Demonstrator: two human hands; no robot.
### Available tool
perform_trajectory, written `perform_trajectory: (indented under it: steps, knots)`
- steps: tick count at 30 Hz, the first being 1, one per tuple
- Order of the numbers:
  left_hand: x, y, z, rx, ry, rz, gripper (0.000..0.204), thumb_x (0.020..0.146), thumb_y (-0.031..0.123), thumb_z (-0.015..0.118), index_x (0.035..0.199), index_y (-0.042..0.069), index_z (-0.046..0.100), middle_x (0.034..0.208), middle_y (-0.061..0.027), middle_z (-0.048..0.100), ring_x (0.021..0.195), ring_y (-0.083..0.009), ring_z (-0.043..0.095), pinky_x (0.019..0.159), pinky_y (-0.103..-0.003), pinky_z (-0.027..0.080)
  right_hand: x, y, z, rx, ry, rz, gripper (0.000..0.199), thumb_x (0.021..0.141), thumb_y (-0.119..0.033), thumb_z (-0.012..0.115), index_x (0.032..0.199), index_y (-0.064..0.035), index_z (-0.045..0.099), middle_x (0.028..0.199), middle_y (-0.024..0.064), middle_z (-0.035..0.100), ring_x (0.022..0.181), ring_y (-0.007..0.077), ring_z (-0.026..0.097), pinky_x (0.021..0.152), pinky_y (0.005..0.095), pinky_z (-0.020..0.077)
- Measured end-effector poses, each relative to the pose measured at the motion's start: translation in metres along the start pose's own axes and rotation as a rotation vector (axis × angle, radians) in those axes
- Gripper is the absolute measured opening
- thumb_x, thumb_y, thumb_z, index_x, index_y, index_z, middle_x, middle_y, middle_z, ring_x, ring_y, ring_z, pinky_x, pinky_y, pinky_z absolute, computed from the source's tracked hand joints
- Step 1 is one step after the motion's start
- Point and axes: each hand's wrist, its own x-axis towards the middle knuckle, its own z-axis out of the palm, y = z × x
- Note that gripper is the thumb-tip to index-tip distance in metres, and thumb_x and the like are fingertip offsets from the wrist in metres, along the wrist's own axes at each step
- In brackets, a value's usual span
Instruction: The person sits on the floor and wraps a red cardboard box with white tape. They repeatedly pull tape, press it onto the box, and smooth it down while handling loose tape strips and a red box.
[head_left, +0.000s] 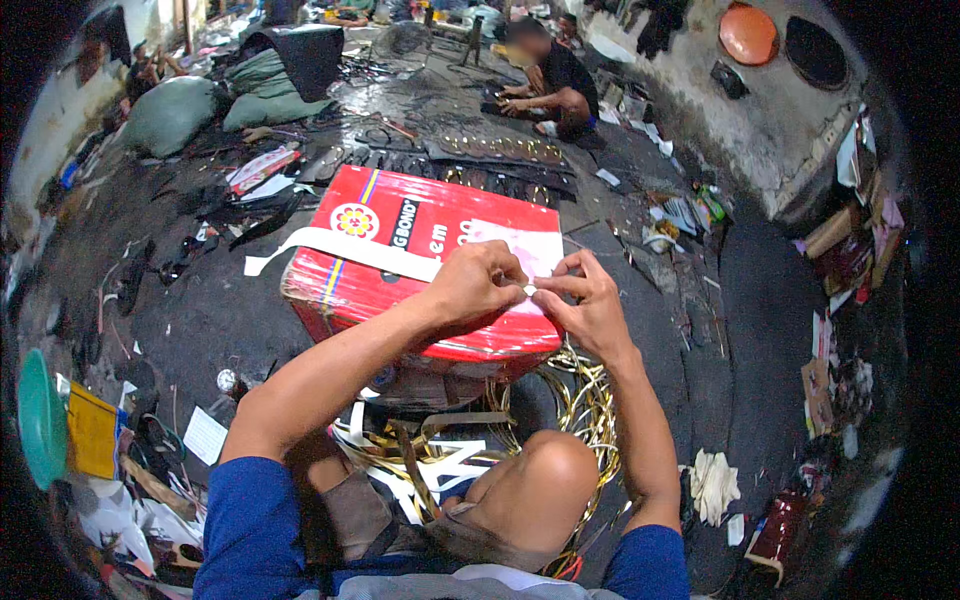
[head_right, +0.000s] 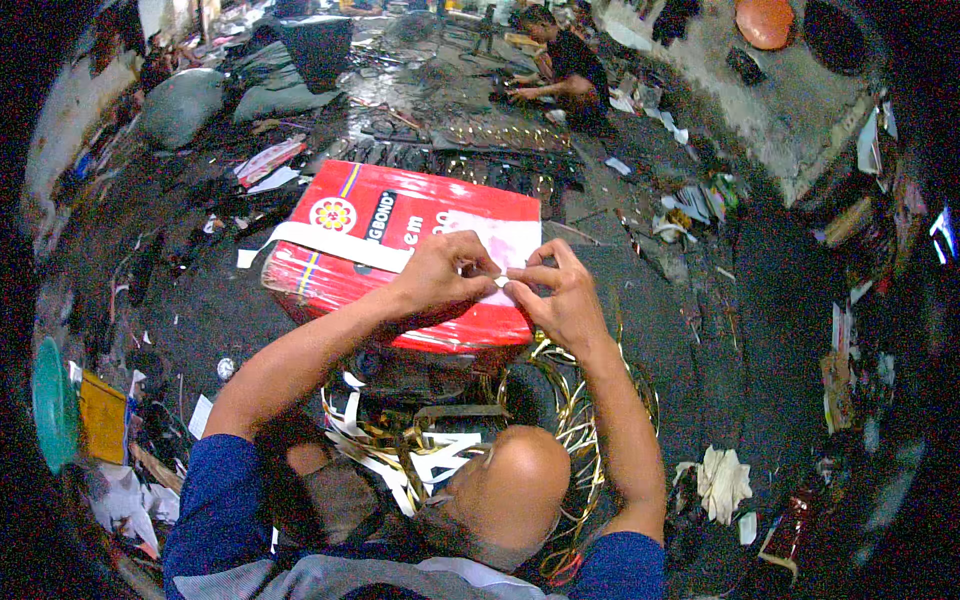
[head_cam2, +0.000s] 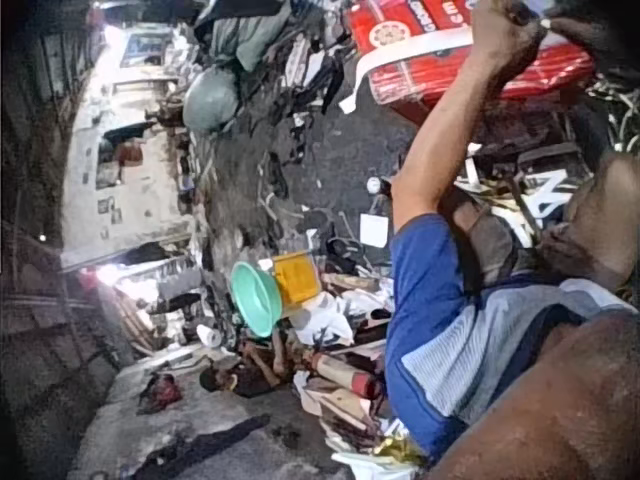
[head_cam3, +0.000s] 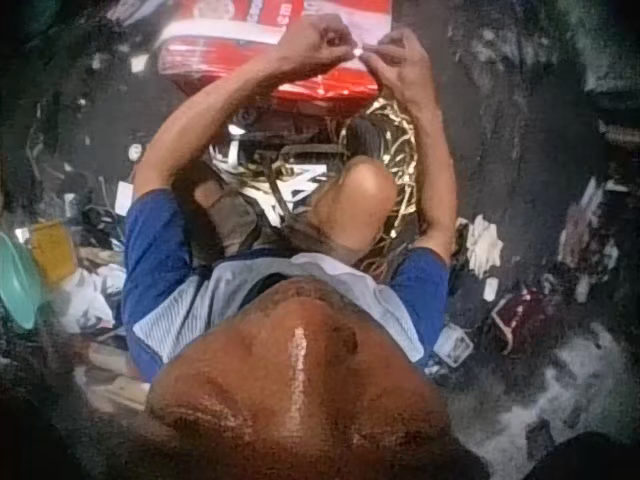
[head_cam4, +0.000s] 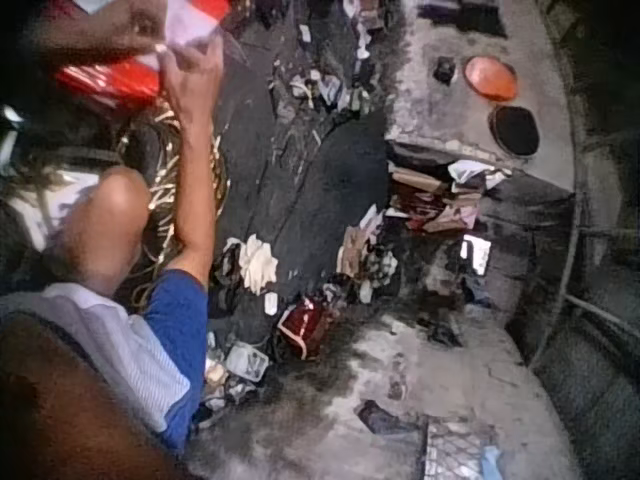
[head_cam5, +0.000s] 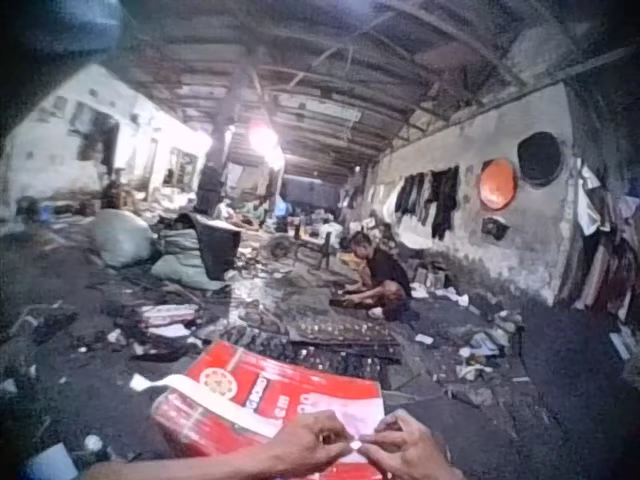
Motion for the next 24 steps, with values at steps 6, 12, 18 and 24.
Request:
perform_trajectory:
  steps: [6, 12, 18, 24]
  knots:
    - [-0.001, 0.004, -0.002, 0.005, 0.034, -0.025, 0.017, 0.082, 0.018, 0.077, 0.089, 0.003, 0.079, 0.09, -0.0163, 0.073, 0.082, -0.032, 0.073, 0.075, -0.041, 0.058, -0.001, -0.01, 0.004, -0.023, 0.043, 0.07, 0.019, 0.082, -0.017, 0.084, 0.099, -0.0086, 0.083, 0.091, 0.0103, 0.062, 0.085, 0.0255, 0.064, 0.079, 0.0373, 0.0528]
    - [-0.001, 0.005, 0.004, 0.063, 0.062, 0.015, 0.014, 0.081, 0.018, 0.075, 0.085, 0.004, 0.079, 0.088, -0.0142, 0.073, 0.08, -0.0323, 0.073, 0.073, -0.043, 0.058, -0.001, -0.002, 0.016, 0.072, 0.105, 0.238, 0.014, 0.082, -0.015, 0.082, 0.093, -0.0053, 0.082, 0.081, 0.0086, 0.059, 0.076, 0.0216, 0.061, 0.069, 0.0359, 0.049]
    - [0.003, 0.002, -0.002, 0.129, -0.029, 0.029, 0.015, 0.081, 0.017, 0.074, 0.086, 0.004, 0.079, 0.087, -0.0159, 0.073, 0.08, -0.0344, 0.073, 0.074, -0.045, 0.058, 0.0, 0.014, 0.043, 0.693, 0.202, 0.504, 0.019, 0.076, -0.007, 0.081, 0.085, -0.0048, 0.065, 0.066, -0.0046, 0.052, 0.059, 0.005, 0.049, 0.051, 0.0276, 0.0385]
    - [0.019, 0.005, -0.002, 0.118, -0.126, 0.138, 0.016, 0.083, 0.015, 0.073, 0.086, 0.0, 0.076, 0.084, -0.0166, 0.071, 0.077, -0.031, 0.07, 0.07, -0.041, 0.055, -0.007, 0.027, 0.042, 0.41, 0.331, 0.395, 0.027, 0.08, -0.011, 0.083, 0.088, -0.008, 0.057, 0.066, -0.006, 0.046, 0.058, 0.0043, 0.037, 0.051, 0.0255, 0.0287]
